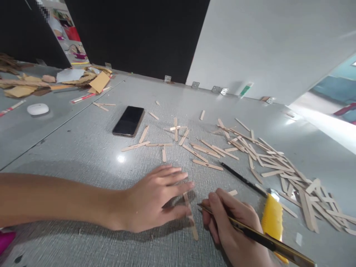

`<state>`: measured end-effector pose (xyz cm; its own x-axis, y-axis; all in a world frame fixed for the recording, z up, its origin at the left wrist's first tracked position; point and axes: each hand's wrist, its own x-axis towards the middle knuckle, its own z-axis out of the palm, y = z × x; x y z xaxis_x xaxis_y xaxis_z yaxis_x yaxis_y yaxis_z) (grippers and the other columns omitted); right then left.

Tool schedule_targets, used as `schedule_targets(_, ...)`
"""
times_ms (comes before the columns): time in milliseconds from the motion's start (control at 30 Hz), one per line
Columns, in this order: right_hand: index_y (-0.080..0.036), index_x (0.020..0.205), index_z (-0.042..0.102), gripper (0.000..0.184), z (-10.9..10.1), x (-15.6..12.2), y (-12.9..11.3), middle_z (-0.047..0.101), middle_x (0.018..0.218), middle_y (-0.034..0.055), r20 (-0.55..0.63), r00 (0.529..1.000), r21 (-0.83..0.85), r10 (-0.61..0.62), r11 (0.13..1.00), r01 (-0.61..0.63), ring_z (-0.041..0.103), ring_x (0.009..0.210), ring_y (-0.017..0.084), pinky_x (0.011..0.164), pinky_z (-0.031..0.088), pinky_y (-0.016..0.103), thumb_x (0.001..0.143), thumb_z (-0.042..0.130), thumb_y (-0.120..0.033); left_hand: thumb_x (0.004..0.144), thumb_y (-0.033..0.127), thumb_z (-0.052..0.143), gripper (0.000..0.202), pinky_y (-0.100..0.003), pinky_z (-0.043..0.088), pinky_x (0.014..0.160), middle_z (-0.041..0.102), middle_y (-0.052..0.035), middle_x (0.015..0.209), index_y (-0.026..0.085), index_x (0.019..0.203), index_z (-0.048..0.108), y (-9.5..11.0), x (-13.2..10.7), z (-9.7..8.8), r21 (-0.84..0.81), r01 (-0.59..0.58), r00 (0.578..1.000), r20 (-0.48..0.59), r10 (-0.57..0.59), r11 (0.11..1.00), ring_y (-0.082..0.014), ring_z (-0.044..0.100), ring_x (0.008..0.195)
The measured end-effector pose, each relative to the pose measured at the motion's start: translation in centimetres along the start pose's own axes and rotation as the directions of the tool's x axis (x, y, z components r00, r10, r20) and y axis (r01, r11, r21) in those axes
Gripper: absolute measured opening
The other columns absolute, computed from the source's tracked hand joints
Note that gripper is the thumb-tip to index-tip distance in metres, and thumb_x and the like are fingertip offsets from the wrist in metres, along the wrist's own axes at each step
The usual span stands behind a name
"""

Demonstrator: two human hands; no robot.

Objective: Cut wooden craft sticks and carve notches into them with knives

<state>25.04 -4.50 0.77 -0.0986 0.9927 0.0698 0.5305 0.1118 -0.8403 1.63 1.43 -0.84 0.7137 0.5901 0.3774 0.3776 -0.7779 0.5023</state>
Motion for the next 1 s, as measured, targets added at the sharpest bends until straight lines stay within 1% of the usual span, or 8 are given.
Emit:
schedule_targets(100, -0.025, 0.067, 0.055, 0.053, -0.1, -0.2, 0.2, 0.055, 0.050, -0.0048, -0.043, 0.998, -0.015, 0.050, 0.999, -0.051, 0.048, 0.036, 0.009, 0.039, 0.039, 0.023, 0.113, 0.047, -0.050, 0.112, 0.029, 0.043, 0.038, -0.047, 0.045, 0.122, 0.074, -0.0104, 0.138, 0.017, 0.108, 0.079, 1.4, -0.1, -1.5, -0.030, -0.022, 1.000, 0.019, 0.022, 0.999, -0.0262, 0.064, 0.137)
schedule_targets(133, -0.025, 0.067, 0.054, 0.053, -0.2, -0.3, 0.3, 0.055, 0.050, -0.0048, -0.043, 0.998, -0.028, 0.048, 0.998, -0.049, 0.048, 0.038, 0.009, 0.040, 0.039, 0.023, 0.113, 0.047, -0.050, 0.113, 0.028, 0.041, 0.039, -0.049, 0.045, 0.122, 0.073, -0.0107, 0.138, 0.019, 0.110, 0.079, 1.9, -0.2, -1.9, -0.012, -0.042, 0.998, 0.040, 0.043, 0.999, -0.0270, 0.065, 0.136)
schedule_targets(200, -0.025, 0.067, 0.053, 0.052, -0.2, -0.4, 0.4, 0.054, 0.051, -0.0051, -0.013, 0.999, -0.054, 0.035, 0.998, -0.036, 0.047, 0.040, 0.010, 0.041, 0.038, 0.023, 0.113, 0.047, -0.049, 0.112, 0.043, 0.045, 0.045, -0.065, 0.043, 0.119, 0.059, -0.0209, 0.155, 0.021, 0.146, 0.064, 3.0, -0.6, -2.5, 0.104, -0.070, 0.980, 0.194, 0.049, 0.992, -0.0396, 0.055, 0.146)
schedule_targets(267, -0.025, 0.067, 0.052, 0.051, -0.3, -0.3, 0.4, 0.050, 0.049, -0.0061, 0.033, 0.999, -0.069, 0.013, 0.998, -0.011, 0.044, 0.040, 0.010, 0.040, 0.036, 0.022, 0.113, 0.046, -0.049, 0.110, 0.053, 0.046, 0.053, -0.074, 0.043, 0.115, 0.050, -0.0259, 0.161, 0.026, 0.155, 0.055, 3.7, -1.0, -2.4, 0.159, -0.153, 0.930, 0.356, 0.088, 0.975, -0.0478, 0.047, 0.150)
schedule_targets(333, -0.025, 0.067, 0.053, 0.051, -0.2, 0.0, 0.1, 0.048, 0.048, -0.0065, 0.070, 0.998, -0.080, 0.000, 0.997, 0.006, 0.042, 0.039, 0.010, 0.039, 0.034, 0.022, 0.112, 0.047, -0.048, 0.111, 0.048, 0.045, 0.053, -0.073, 0.041, 0.116, 0.043, -0.0262, 0.165, 0.028, 0.160, 0.049, 4.0, -1.4, -1.9, 0.175, -0.196, 0.906, 0.409, 0.110, 0.965, -0.0476, 0.043, 0.153)
schedule_targets(500, -0.024, 0.066, 0.056, 0.049, 0.2, 0.6, -0.9, 0.054, 0.050, -0.0055, 0.098, 0.994, -0.118, -0.040, 0.992, 0.051, 0.045, 0.041, 0.009, 0.043, 0.036, 0.023, 0.111, 0.047, -0.041, 0.110, 0.051, 0.050, 0.060, -0.067, 0.036, 0.124, 0.031, -0.0241, 0.172, 0.028, 0.164, 0.043, 3.4, -1.8, -0.7, 0.147, -0.207, 0.903, 0.409, 0.131, 0.967, -0.0454, 0.032, 0.159)
schedule_targets(833, -0.025, 0.069, 0.051, 0.045, 0.3, 0.3, -0.5, 0.055, 0.055, -0.0065, 0.128, 0.990, -0.093, -0.066, 0.993, 0.078, 0.048, 0.046, 0.010, 0.048, 0.040, 0.023, 0.112, 0.047, -0.038, 0.105, 0.050, 0.059, 0.064, -0.056, 0.038, 0.127, 0.034, -0.0223, 0.171, 0.023, 0.162, 0.048, 3.3, -1.6, -0.3, 0.142, -0.220, 0.915, 0.373, 0.154, 0.965, -0.0439, 0.033, 0.158)
schedule_targets(1000, -0.026, 0.067, 0.049, 0.045, 0.4, 0.8, -0.7, 0.057, 0.054, -0.0057, 0.107, 0.991, -0.221, -0.086, 0.969, 0.108, 0.054, 0.050, 0.013, 0.056, 0.044, 0.026, 0.111, 0.046, -0.036, 0.108, 0.051, 0.052, 0.063, -0.053, 0.037, 0.128, 0.042, -0.0290, 0.164, 0.013, 0.158, 0.052, 3.4, -1.3, -0.3, 0.189, -0.291, 0.911, 0.353, 0.212, 0.938, -0.0438, 0.036, 0.157)
